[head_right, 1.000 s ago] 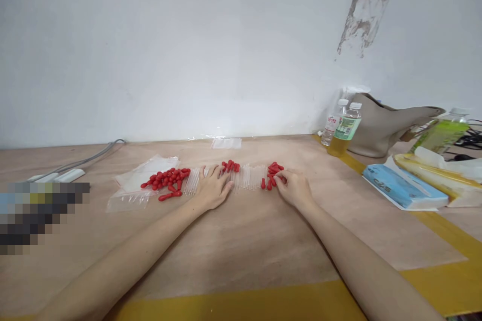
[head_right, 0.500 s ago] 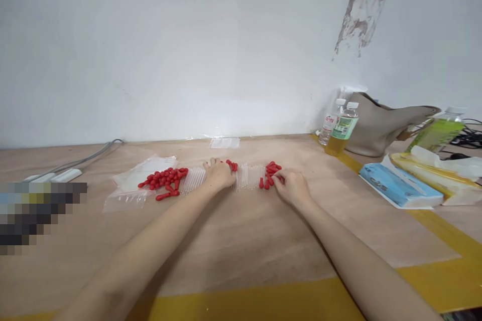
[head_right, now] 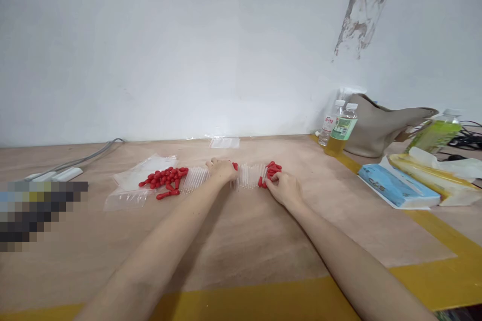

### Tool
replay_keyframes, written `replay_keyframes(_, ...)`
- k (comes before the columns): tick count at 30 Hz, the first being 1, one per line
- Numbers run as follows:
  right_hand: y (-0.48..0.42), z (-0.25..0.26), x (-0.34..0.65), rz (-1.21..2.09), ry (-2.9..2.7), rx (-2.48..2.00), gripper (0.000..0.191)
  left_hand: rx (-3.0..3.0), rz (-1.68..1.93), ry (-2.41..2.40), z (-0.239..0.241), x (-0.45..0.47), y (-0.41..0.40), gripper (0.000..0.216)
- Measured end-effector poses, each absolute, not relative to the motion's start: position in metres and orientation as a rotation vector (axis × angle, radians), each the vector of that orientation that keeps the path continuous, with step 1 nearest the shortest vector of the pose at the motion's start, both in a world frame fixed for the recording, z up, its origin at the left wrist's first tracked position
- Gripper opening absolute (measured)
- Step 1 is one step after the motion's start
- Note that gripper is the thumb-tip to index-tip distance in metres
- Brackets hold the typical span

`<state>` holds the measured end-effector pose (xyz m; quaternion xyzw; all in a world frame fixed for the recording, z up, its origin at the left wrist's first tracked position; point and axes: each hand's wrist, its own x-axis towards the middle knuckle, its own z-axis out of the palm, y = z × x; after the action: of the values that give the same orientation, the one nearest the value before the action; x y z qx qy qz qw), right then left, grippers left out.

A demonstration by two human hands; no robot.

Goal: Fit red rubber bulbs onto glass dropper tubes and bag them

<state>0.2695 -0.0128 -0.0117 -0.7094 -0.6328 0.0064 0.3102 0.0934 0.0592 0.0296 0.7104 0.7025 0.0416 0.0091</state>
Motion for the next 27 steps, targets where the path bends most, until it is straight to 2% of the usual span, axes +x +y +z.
replay_keyframes(10,-0.010,-0.013,0.272,0.150,-1.583,-1.963,0.024,2.336,0.154,1.878,0.054,0.052,0.022,0.032)
replay_keyframes(13,-0.015,-0.007,0.270,0.130,-1.521,-1.930,0.024,2.764,0.266,1.743,0.046,0.019,-0.005,0.022)
replay_keyframes(16,-0.019,-0.007,0.266,0.150,-1.484,-1.763,0.022,3.227,0.369,1.626,0.029,-0.010,-0.027,0.019)
replay_keyframes(20,-0.023,-0.015,0.251,0.193,-1.626,-1.433,0.019,3.487,0.248,1.299,0.016,-0.030,-0.041,0.021)
replay_keyframes(27,-0.042,-0.016,0.215,0.143,-2.094,-0.954,0.027,3.051,0.510,1.313,0.016,-0.027,-0.042,0.016)
